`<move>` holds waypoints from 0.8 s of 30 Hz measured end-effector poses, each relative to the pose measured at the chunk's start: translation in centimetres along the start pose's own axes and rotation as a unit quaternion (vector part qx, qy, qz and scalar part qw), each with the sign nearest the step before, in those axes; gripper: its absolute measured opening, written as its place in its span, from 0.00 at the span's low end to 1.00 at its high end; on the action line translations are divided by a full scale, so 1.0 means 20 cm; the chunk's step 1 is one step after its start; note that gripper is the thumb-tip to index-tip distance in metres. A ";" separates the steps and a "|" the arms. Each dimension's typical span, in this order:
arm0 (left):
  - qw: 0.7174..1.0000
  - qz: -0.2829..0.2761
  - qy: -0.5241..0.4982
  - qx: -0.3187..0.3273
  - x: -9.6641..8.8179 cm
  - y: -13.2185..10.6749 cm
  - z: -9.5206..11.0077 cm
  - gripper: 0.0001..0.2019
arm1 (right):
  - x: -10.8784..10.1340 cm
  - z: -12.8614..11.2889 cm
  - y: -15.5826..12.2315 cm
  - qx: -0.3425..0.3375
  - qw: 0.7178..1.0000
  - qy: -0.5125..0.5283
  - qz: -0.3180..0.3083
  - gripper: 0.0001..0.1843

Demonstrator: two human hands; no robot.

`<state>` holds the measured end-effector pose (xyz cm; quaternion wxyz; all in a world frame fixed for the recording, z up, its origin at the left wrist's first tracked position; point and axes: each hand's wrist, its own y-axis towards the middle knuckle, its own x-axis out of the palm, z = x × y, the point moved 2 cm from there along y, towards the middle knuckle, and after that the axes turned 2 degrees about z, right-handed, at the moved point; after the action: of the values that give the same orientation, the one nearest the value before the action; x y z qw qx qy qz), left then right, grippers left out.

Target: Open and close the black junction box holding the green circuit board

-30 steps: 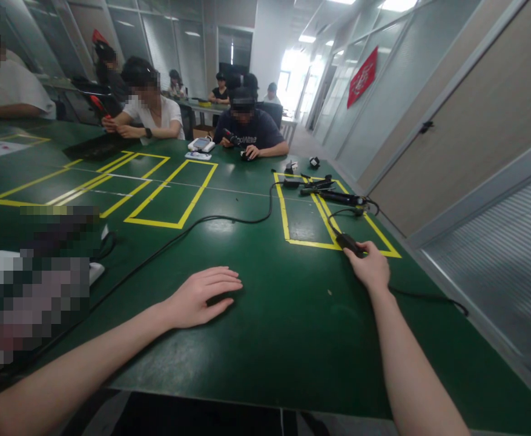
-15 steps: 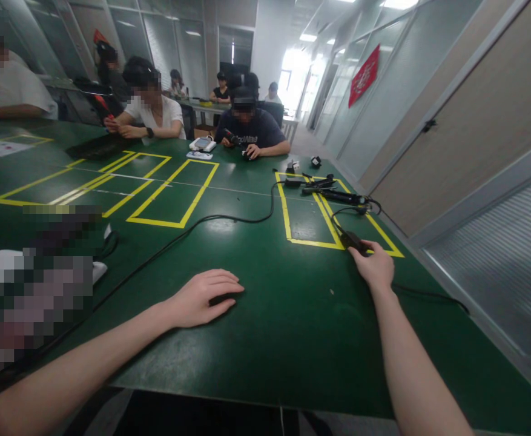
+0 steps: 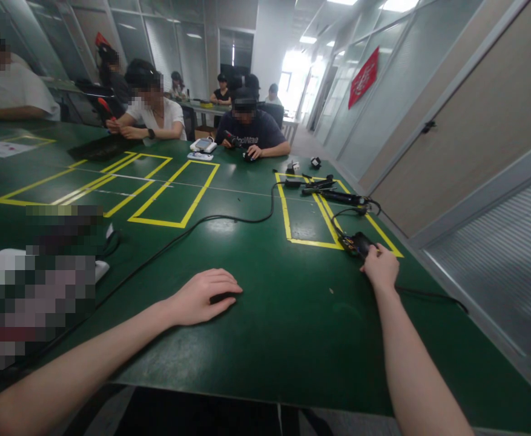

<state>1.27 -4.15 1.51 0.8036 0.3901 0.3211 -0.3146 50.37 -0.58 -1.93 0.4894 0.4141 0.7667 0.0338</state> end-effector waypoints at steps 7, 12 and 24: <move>1.000 0.001 -0.001 -0.001 0.00 0.00 -0.01 0.10 | -0.03 -0.08 -0.04 0.068 0.998 0.008 0.006 0.42; 1.000 0.002 0.001 0.001 0.01 0.00 -0.01 0.09 | -0.06 -0.16 -0.06 -0.013 0.997 0.065 0.046 0.42; 1.000 -0.004 -0.005 -0.003 0.00 0.00 0.01 0.09 | -0.07 -0.18 -0.05 -0.033 0.998 -0.016 -0.046 0.23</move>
<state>1.28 -4.22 1.66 0.8052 0.3846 0.3193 -0.3191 47.24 -0.92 0.40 0.5158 0.3626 0.7756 0.0304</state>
